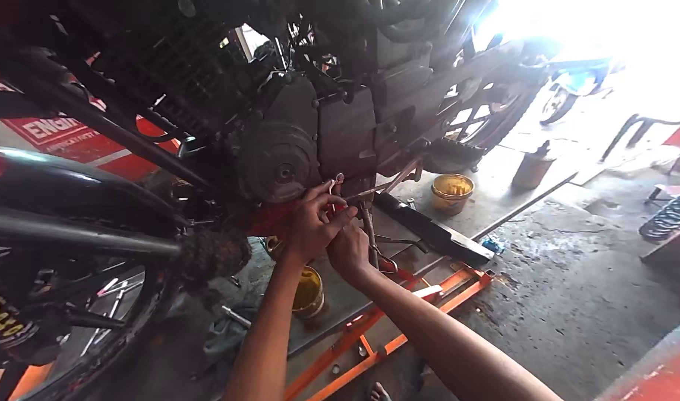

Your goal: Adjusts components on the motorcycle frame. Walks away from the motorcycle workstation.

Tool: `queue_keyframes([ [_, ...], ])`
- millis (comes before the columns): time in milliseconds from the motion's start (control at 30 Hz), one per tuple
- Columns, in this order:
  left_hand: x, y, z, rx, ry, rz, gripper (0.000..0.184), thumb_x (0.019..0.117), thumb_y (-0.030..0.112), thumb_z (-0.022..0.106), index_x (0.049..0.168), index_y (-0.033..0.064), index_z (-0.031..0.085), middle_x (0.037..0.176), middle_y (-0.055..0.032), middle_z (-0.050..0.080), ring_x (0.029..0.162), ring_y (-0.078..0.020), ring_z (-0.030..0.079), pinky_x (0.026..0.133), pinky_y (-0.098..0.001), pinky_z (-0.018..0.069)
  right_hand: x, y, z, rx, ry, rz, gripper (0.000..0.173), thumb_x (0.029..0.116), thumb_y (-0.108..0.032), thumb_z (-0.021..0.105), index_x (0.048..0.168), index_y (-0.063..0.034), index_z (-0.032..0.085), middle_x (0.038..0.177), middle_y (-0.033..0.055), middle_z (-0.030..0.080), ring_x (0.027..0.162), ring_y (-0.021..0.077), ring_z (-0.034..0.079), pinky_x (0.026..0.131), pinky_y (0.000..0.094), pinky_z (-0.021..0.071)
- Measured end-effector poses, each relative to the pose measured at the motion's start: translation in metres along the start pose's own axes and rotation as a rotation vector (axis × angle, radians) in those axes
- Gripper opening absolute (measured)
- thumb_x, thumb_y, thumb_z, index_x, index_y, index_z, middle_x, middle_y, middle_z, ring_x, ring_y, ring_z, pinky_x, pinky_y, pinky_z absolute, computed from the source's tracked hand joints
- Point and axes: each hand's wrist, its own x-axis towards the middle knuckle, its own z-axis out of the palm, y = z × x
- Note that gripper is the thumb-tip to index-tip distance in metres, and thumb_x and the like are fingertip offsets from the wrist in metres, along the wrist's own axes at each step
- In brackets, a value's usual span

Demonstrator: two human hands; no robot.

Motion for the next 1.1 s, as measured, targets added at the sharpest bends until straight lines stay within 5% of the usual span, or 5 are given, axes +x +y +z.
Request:
queue_keyframes([
  [200, 0.003, -0.004, 0.000, 0.021, 0.008, 0.019, 0.029, 0.0906, 0.040, 0.071, 0.103, 0.0139, 0.075, 0.148, -0.0063, 0.054, 0.091, -0.0081, 0.065, 0.068, -0.0263, 0.0534, 0.006, 0.010, 0.034, 0.110, 0.222, -0.063, 0.016, 0.0896, -0.011, 0.066, 0.099, 0.0014, 0.069, 0.083, 0.0172, 0.072, 0.073, 0.0361, 0.072, 0.059, 0.0535, 0.0551],
  [400, -0.017, -0.002, 0.002, 0.062, -0.029, 0.043, 0.031, 0.0924, 0.039, 0.070, 0.113, 0.0161, 0.073, 0.158, -0.0034, 0.043, 0.093, -0.0130, 0.066, 0.068, -0.0350, 0.0565, 0.001, 0.016, 0.044, 0.372, 0.083, -0.035, 0.025, 0.0919, -0.014, 0.067, 0.111, 0.0006, 0.071, 0.099, 0.0194, 0.073, 0.091, 0.0363, 0.072, 0.079, 0.0563, 0.0579],
  [533, -0.017, -0.008, -0.001, -0.055, -0.010, 0.008, 0.032, 0.0924, 0.028, 0.071, 0.119, 0.0116, 0.071, 0.154, -0.0066, 0.046, 0.076, -0.0107, 0.063, 0.061, -0.0312, 0.0558, -0.010, 0.007, -0.013, 0.314, -0.122, -0.003, 0.021, 0.0980, -0.017, 0.063, 0.113, -0.0027, 0.066, 0.081, 0.0170, 0.069, 0.075, 0.0363, 0.070, 0.068, 0.0559, 0.0559],
  [767, -0.007, -0.004, 0.003, -0.298, -0.003, -0.004, 0.034, 0.1002, 0.029, 0.060, 0.125, 0.0065, 0.068, 0.156, -0.0094, 0.045, 0.127, -0.0186, 0.058, 0.090, -0.0348, 0.0583, 0.028, 0.006, -0.098, 0.282, -0.482, 0.011, 0.030, 0.1080, -0.027, 0.046, 0.116, -0.0064, 0.066, 0.090, 0.0142, 0.068, 0.086, 0.0318, 0.068, 0.078, 0.0560, 0.0529],
  [1100, -0.012, -0.005, 0.000, -0.219, -0.046, -0.075, 0.027, 0.1001, 0.027, 0.063, 0.120, 0.0095, 0.071, 0.155, -0.0054, 0.046, 0.083, -0.0092, 0.065, 0.060, -0.0244, 0.0550, 0.002, 0.028, 0.005, 0.020, -0.027, -0.027, 0.020, 0.0994, -0.017, 0.060, 0.114, -0.0029, 0.063, 0.078, 0.0160, 0.069, 0.071, 0.0377, 0.071, 0.059, 0.0540, 0.0558],
])
